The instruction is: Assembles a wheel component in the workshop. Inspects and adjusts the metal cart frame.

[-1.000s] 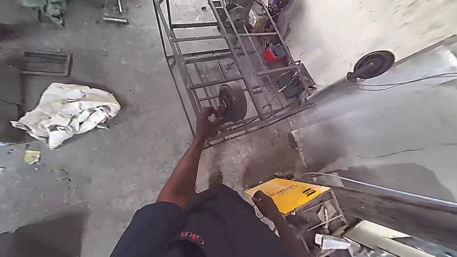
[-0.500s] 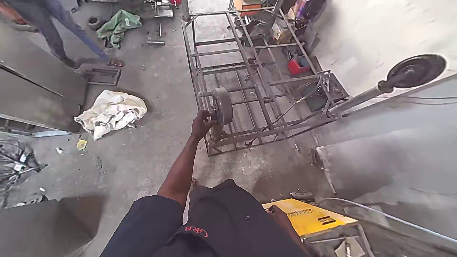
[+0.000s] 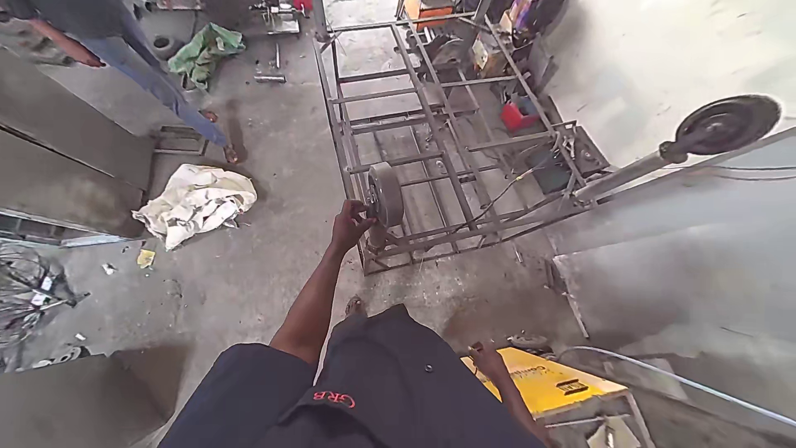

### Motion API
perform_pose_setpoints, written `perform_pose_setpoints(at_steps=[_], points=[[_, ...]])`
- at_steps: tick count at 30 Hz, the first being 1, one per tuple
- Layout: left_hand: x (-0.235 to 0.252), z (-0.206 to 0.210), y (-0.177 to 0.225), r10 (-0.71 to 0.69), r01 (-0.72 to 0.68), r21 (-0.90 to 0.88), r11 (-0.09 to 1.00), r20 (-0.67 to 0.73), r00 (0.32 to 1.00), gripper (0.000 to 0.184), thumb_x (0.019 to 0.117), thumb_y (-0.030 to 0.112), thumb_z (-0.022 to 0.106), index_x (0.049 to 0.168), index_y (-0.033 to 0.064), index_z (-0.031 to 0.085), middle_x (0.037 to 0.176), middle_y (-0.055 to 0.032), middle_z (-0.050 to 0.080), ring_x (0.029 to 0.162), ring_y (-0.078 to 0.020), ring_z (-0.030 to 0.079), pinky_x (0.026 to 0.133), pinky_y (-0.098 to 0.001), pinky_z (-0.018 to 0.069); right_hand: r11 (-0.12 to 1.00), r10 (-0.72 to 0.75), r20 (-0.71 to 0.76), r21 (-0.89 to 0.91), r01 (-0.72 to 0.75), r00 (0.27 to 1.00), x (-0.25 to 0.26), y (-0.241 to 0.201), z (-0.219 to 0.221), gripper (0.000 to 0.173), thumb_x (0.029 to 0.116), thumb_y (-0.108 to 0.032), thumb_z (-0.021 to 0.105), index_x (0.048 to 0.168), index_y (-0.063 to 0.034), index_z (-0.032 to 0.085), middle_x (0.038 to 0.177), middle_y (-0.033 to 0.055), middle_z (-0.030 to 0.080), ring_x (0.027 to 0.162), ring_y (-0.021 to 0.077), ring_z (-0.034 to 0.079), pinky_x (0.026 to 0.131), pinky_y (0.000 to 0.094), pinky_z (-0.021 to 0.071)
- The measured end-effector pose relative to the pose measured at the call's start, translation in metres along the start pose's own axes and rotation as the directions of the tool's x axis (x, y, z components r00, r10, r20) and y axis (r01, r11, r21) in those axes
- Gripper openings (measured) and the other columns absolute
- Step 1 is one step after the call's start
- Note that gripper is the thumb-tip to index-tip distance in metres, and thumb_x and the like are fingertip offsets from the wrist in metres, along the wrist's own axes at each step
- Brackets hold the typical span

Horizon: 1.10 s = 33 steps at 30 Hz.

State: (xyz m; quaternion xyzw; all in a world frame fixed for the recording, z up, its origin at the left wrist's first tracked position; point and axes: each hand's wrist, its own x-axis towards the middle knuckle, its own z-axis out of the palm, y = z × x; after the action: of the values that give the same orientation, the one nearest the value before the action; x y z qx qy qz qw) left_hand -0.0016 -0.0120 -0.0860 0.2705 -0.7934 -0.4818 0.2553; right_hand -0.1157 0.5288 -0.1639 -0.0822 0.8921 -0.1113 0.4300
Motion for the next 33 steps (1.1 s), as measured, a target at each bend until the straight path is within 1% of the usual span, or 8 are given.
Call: perform_pose_setpoints(at_steps=[9, 11, 14, 20, 23, 28, 31, 33], points=[[0.003, -0.005, 0.001, 0.023, -0.028, 0.078, 0.997, 0.063, 0.998, 0.059, 0.0896, 0.031, 0.08, 0.137, 0.0069, 0.054, 0.123, -0.0063, 0.073, 0.087, -0.0169, 0.072, 0.075, -0.038, 0.0587, 0.999, -0.02, 0.026, -0.04, 0.021, 0.999, -0.021, -0.031, 0.036, 0.038, 0.1009, -0.03, 0.064, 0.124, 0.0001, 0.065, 0.108, 0.0226, 0.071, 0.104, 0.0375, 0.069, 0.096, 0.059, 0.0518], [0.004, -0.007, 0.004, 0.064, -0.07, 0.075, 0.995, 0.082, 0.995, 0.054, 0.0917, 0.027, 0.078, 0.139, 0.0078, 0.059, 0.123, -0.0072, 0.073, 0.087, -0.0172, 0.071, 0.075, -0.0377, 0.0581, 1.0, 0.007, 0.018, -0.022, -0.007, 1.0, -0.019, -0.032, 0.038, 0.039, 0.1018, -0.03, 0.062, 0.126, 0.0002, 0.064, 0.107, 0.0231, 0.071, 0.101, 0.0379, 0.069, 0.094, 0.059, 0.0523], [0.004, -0.01, 0.009, 0.103, -0.106, 0.042, 0.993, 0.066, 0.993, 0.039, 0.0925, 0.019, 0.076, 0.129, 0.0079, 0.068, 0.117, -0.0101, 0.073, 0.087, -0.0177, 0.072, 0.076, -0.0375, 0.0602, 0.998, 0.053, 0.0, 0.017, -0.053, 0.999, -0.019, -0.031, 0.044, 0.041, 0.1017, -0.032, 0.062, 0.129, -0.001, 0.062, 0.108, 0.0221, 0.071, 0.098, 0.0368, 0.07, 0.092, 0.0585, 0.0538], [0.003, -0.022, 0.004, 0.135, -0.136, -0.035, 0.99, -0.009, 0.991, 0.037, 0.0925, 0.007, 0.074, 0.129, 0.0084, 0.068, 0.117, -0.0099, 0.073, 0.085, -0.0142, 0.072, 0.076, -0.0326, 0.0614, 0.994, 0.097, 0.005, 0.049, -0.097, 0.995, -0.031, -0.032, 0.064, 0.04, 0.1011, -0.032, 0.063, 0.128, -0.003, 0.063, 0.112, 0.022, 0.071, 0.105, 0.0376, 0.069, 0.095, 0.0595, 0.0522], [0.001, -0.019, 0.007, 0.13, -0.13, 0.008, 0.991, -0.007, 0.991, 0.035, 0.0936, 0.006, 0.071, 0.128, 0.0041, 0.067, 0.115, -0.0109, 0.073, 0.091, -0.0154, 0.073, 0.085, -0.0359, 0.062, 0.995, 0.09, 0.015, 0.048, -0.091, 0.996, -0.038, -0.029, 0.074, 0.036, 0.1006, -0.031, 0.063, 0.124, -0.004, 0.065, 0.111, 0.0208, 0.071, 0.105, 0.0368, 0.068, 0.095, 0.059, 0.052], [0.002, -0.008, 0.005, 0.028, -0.037, -0.099, 0.994, -0.088, 0.996, 0.035, 0.0911, 0.006, 0.075, 0.125, 0.0017, 0.065, 0.113, -0.0103, 0.074, 0.094, -0.0161, 0.073, 0.087, -0.0373, 0.062, 0.996, 0.084, 0.016, 0.033, -0.084, 0.996, -0.04, -0.031, 0.078, 0.036, 0.1012, -0.03, 0.063, 0.124, -0.0026, 0.065, 0.111, 0.0213, 0.071, 0.106, 0.037, 0.068, 0.096, 0.0584, 0.0513], [0.005, -0.012, 0.002, -0.072, 0.052, -0.111, 0.993, -0.184, 0.98, 0.03, 0.0942, 0.015, 0.074, 0.118, -0.0011, 0.066, 0.109, -0.0116, 0.074, 0.096, -0.0174, 0.072, 0.088, -0.0389, 0.0603, 0.996, 0.085, 0.013, 0.03, -0.085, 0.996, -0.039, -0.033, 0.075, 0.036, 0.1003, -0.031, 0.064, 0.123, -0.0039, 0.066, 0.109, 0.0207, 0.071, 0.105, 0.0365, 0.068, 0.095, 0.0583, 0.0514], [0.008, -0.018, 0.002, -0.063, 0.013, -0.224, 0.975, -0.217, 0.974, 0.028, 0.0958, 0.013, 0.072, 0.118, -0.0029, 0.064, 0.106, -0.0123, 0.073, 0.098, -0.0181, 0.072, 0.093, -0.0405, 0.0592, 0.995, 0.089, -0.004, 0.043, -0.088, 0.996, -0.039, -0.036, 0.069, 0.036, 0.1003, -0.032, 0.063, 0.123, -0.0043, 0.066, 0.108, 0.0207, 0.071, 0.103, 0.0366, 0.069, 0.093, 0.0593, 0.0523]])
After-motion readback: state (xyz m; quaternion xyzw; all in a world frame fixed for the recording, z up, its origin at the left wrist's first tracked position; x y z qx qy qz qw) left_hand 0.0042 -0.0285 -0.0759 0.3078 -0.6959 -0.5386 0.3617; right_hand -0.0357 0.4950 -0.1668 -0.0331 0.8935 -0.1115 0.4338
